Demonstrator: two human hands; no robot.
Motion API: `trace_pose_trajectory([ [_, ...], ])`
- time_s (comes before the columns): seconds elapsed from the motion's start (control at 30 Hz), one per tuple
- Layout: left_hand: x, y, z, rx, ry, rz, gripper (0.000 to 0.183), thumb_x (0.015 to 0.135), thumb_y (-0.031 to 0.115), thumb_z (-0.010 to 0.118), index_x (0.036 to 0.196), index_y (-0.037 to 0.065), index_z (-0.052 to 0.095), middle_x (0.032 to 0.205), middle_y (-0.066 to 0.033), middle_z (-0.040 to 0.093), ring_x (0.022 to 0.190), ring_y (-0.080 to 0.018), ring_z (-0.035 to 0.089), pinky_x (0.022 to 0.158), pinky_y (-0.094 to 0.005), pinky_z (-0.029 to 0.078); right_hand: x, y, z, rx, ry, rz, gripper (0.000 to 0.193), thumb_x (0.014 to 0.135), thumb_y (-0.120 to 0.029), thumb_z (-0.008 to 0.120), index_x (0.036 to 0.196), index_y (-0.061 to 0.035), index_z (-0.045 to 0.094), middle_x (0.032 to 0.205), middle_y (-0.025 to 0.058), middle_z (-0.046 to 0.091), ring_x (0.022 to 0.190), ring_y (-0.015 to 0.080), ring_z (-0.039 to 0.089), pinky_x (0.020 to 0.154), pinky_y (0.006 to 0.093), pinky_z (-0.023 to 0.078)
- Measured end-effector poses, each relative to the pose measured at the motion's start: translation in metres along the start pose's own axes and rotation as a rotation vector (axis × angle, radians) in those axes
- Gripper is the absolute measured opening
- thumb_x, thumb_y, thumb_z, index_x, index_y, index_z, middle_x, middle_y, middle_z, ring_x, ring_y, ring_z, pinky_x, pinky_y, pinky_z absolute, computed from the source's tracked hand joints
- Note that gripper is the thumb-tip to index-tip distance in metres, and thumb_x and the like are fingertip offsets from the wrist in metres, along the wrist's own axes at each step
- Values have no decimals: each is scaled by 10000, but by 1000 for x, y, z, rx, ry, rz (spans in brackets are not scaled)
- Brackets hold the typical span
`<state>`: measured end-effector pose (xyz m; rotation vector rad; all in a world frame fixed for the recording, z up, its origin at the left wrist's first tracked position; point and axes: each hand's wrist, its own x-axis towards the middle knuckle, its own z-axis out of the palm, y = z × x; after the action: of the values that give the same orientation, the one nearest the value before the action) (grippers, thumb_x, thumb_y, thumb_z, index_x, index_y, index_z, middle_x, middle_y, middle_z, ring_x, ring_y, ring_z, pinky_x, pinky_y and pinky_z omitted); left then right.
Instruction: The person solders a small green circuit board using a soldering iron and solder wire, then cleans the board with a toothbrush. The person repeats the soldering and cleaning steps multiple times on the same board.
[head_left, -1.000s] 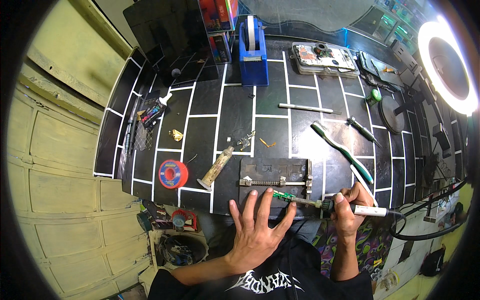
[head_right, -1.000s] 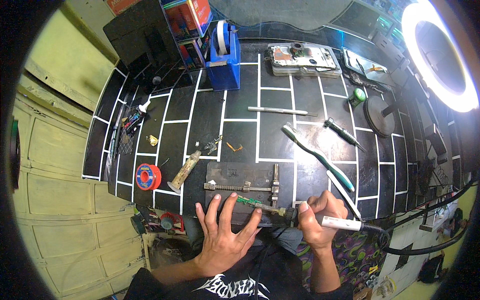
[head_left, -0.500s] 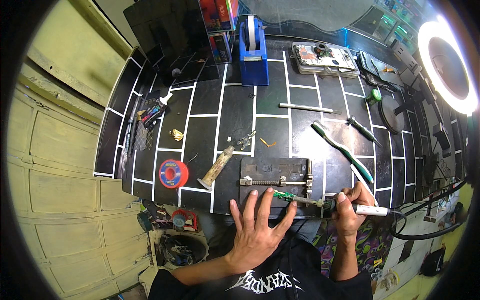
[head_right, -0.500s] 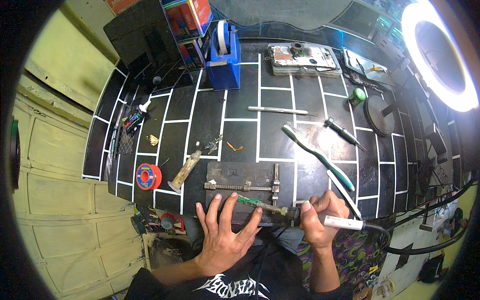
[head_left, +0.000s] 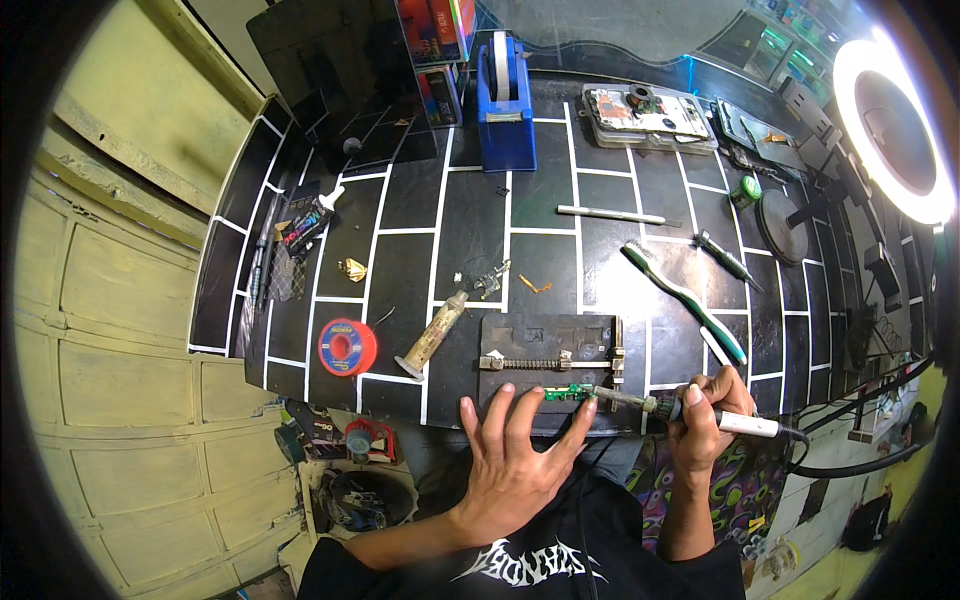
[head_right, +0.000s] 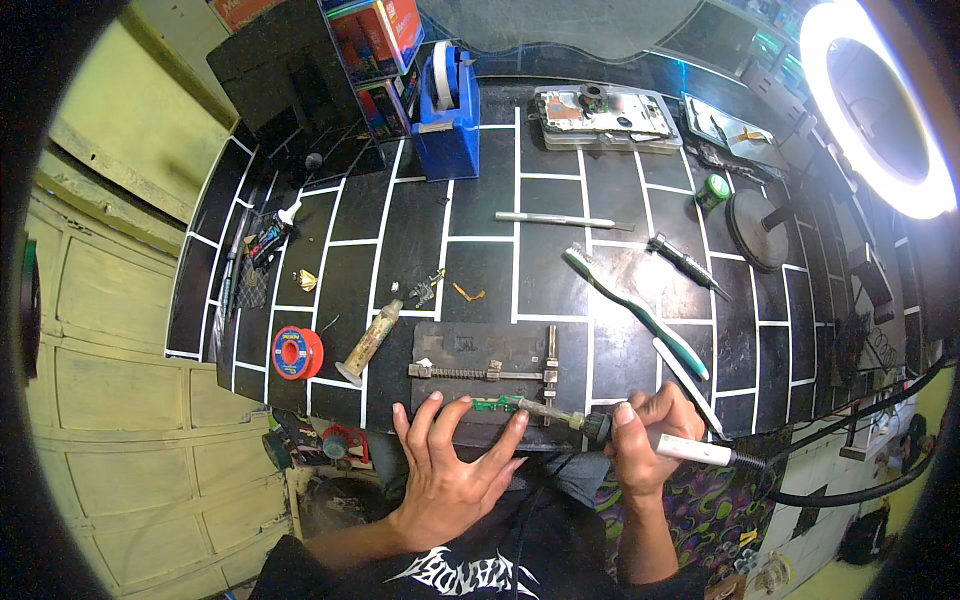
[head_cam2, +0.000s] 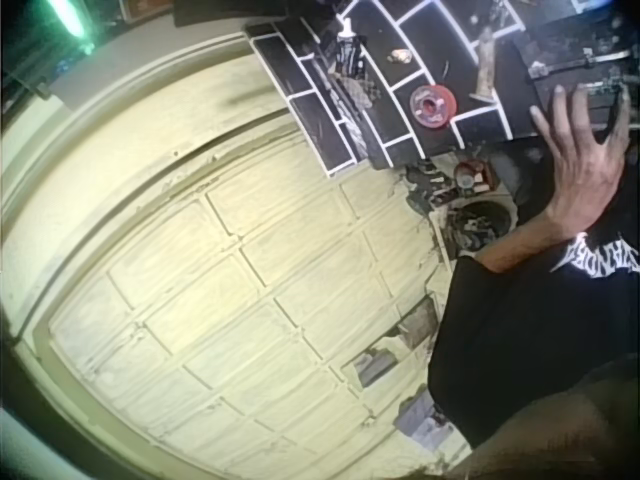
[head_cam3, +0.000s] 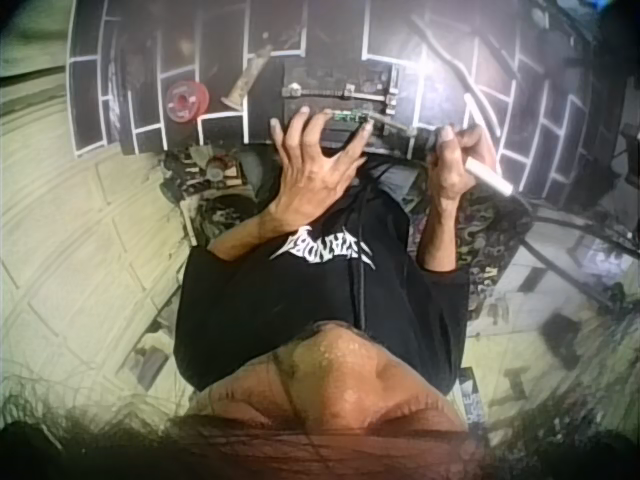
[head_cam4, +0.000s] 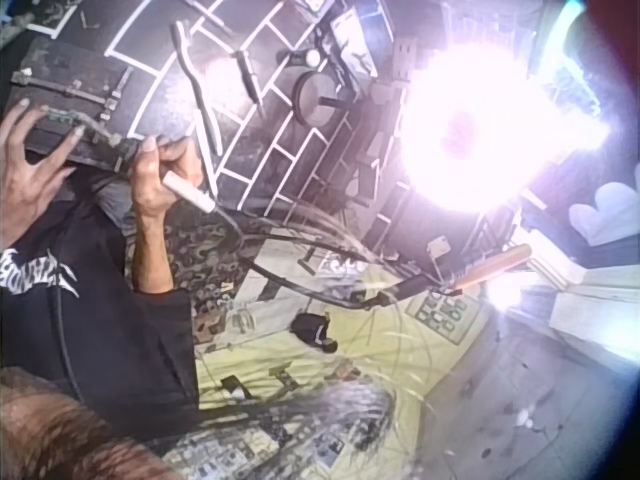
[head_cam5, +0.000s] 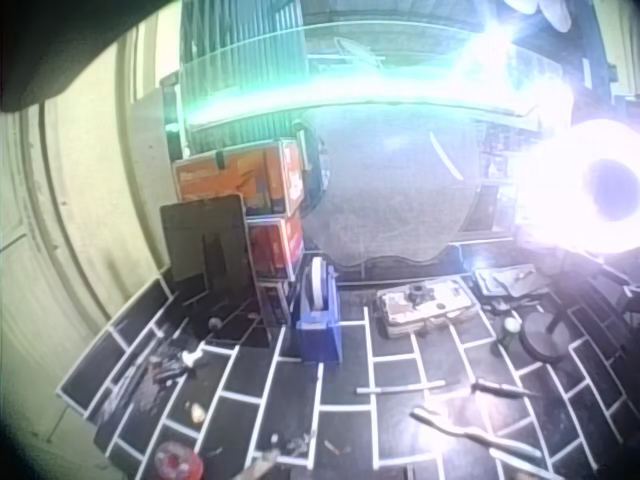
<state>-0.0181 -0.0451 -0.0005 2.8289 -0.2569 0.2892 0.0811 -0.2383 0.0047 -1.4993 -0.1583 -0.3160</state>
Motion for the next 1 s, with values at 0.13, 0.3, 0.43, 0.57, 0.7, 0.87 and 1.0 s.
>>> trace_pose_trajectory([
  [0.13, -1, -4, -10, -90, 69, 21, 607, 826, 360, 810, 1394, 248, 629, 1405, -239, 390, 1365, -452, 299, 1147, -699, 165, -2, 1, -3, -3, -29, -26, 356, 867, -79, 688, 663, -68, 395, 540, 11, 464, 422, 63, 421, 416, 239, 320],
  [0.3, 0, -22, -12, -87, 144, 20, 550, 828, 298, 802, 1326, 109, 664, 1395, -168, 530, 1340, -423, 389, 1166, -655, 206, -5, 7, -3, -71, -84, -170, 306, 841, -65, 682, 661, -48, 436, 539, 48, 522, 425, 95, 440, 427, 254, 340],
  [0.43, 0, -27, -6, -76, 159, 55, 453, 873, 290, 758, 1278, 95, 692, 1374, -89, 602, 1332, -406, 417, 1174, -667, 195, -11, 9, -8, -287, -90, -251, 261, 783, -65, 706, 660, -45, 477, 564, 81, 584, 457, 143, 496, 484, 274, 407],
  [0.57, 0, -27, -4, -61, 157, 64, 430, 889, 303, 741, 1269, 106, 700, 1371, -71, 611, 1337, -398, 416, 1180, -676, 180, -12, 10, -7, -313, -58, -255, 262, 785, -96, 707, 662, -60, 478, 569, 67, 596, 476, 150, 515, 518, 278, 423],
  [0.7, 1, -27, -8, -63, 147, 63, 438, 881, 297, 749, 1265, 91, 699, 1365, -73, 616, 1341, -399, 413, 1180, -678, 178, -13, 6, -8, -197, 4, -168, 276, 814, -95, 678, 680, -81, 437, 540, 59, 574, 458, 138, 487, 501, 272, 406],
  [0.87, 2, -28, -11, -54, 142, 86, 433, 868, 288, 761, 1239, 71, 708, 1337, -80, 631, 1326, -393, 421, 1178, -680, 184, -12, 8, -10, -145, -18, -202, 280, 857, -87, 648, 691, -71, 423, 528, 61, 552, 420, 119, 448, 456, 255, 379],
  [1.0, -2, -29, -12, -52, 162, 90, 428, 855, 285, 771, 1224, 76, 719, 1302, -80, 625, 1276, -374, 440, 1171, -672, 207, -13, -2, -1, -24, 14, -132, 274, 853, -55, 644, 699, -62, 417, 542, 70, 542, 433, 108, 467, 450, 253, 396],
])
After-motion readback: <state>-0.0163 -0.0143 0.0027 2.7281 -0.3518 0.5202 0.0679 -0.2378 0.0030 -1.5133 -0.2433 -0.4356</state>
